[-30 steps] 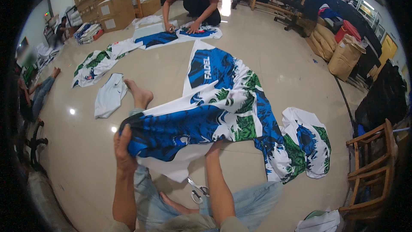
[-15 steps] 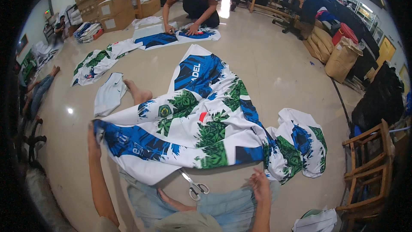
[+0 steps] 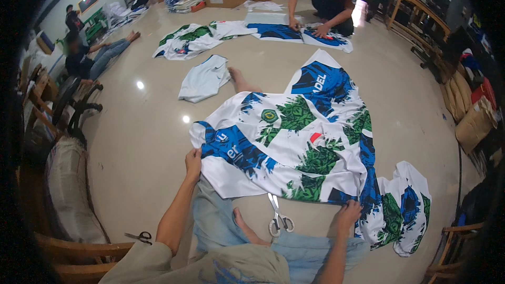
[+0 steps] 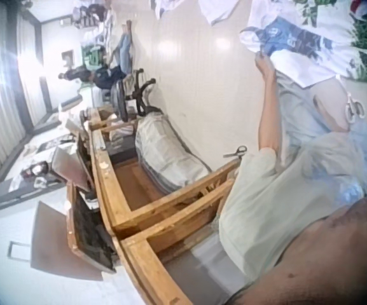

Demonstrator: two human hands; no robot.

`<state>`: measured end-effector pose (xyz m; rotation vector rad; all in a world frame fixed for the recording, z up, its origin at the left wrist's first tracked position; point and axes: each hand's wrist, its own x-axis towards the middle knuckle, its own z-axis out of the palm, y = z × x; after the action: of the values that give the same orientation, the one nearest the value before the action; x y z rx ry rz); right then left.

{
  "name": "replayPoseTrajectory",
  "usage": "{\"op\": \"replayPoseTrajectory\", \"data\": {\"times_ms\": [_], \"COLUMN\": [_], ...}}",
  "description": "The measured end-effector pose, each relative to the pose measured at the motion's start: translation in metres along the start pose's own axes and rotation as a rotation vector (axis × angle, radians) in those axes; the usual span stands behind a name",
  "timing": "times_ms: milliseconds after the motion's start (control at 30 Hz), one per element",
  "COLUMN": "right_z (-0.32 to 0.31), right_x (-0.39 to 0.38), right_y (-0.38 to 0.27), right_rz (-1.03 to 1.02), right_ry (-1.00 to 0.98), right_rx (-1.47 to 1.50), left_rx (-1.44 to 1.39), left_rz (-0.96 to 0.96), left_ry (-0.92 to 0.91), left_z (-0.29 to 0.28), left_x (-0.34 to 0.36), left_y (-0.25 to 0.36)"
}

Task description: The person sits on the floor and uses scissors to cut a large piece of white fabric with a blue and green pattern. They repeatedly smooth the fabric, cut along specific lines, and adjust the material's position.

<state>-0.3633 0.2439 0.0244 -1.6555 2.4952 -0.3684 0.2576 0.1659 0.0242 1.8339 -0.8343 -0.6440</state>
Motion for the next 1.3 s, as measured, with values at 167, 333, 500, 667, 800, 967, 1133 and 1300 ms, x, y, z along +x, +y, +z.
{"op": "replayPoseTrajectory", "data": {"times_ms": [167, 333, 500, 667, 800, 967, 1133, 1300], "right_z": [-0.037, -0.216, -0.313, -0.234, -0.114, -0.057, -0.101, -0.144], "right_x": [0.033, -0.058, -0.146, -0.081, 0.003, 0.037, 0.040, 0.114], "right_y": [0.125, 0.130, 0.195, 0.161, 0.182, 0.160, 0.169, 0.231], "right_rz": [-0.082, 0.120, 0.180, 0.481, 0.042, 0.187, 0.307, 0.302], "right_ry": [0.210, 0.193, -0.317, -0.072, 0.072, -0.266, -0.575, -0.552], "right_rx": [0.590, 1.110, 0.845, 0.671, 0.387, -0.063, 0.206, 0.046], "left_rx": [-0.613, -0.986, 0.251, 0.507, 0.447, 0.924, 1.245, 1.157], "left_rz": [-0.037, -0.197, -0.003, 0.154, 0.457, 0.686, 0.821, 0.812], "left_ry": [0.162, 0.255, 0.279, 0.296, 0.000, -0.280, -0.414, -0.305], "left_z": [-0.008, -0.133, -0.296, -0.239, -0.052, 0.116, 0.134, 0.152], "left_x": [0.001, -0.032, 0.004, 0.008, 0.027, 0.008, 0.020, 0.124], "left_y": [0.040, 0.096, -0.006, 0.012, 0.073, 0.096, 0.113, 0.092]}}
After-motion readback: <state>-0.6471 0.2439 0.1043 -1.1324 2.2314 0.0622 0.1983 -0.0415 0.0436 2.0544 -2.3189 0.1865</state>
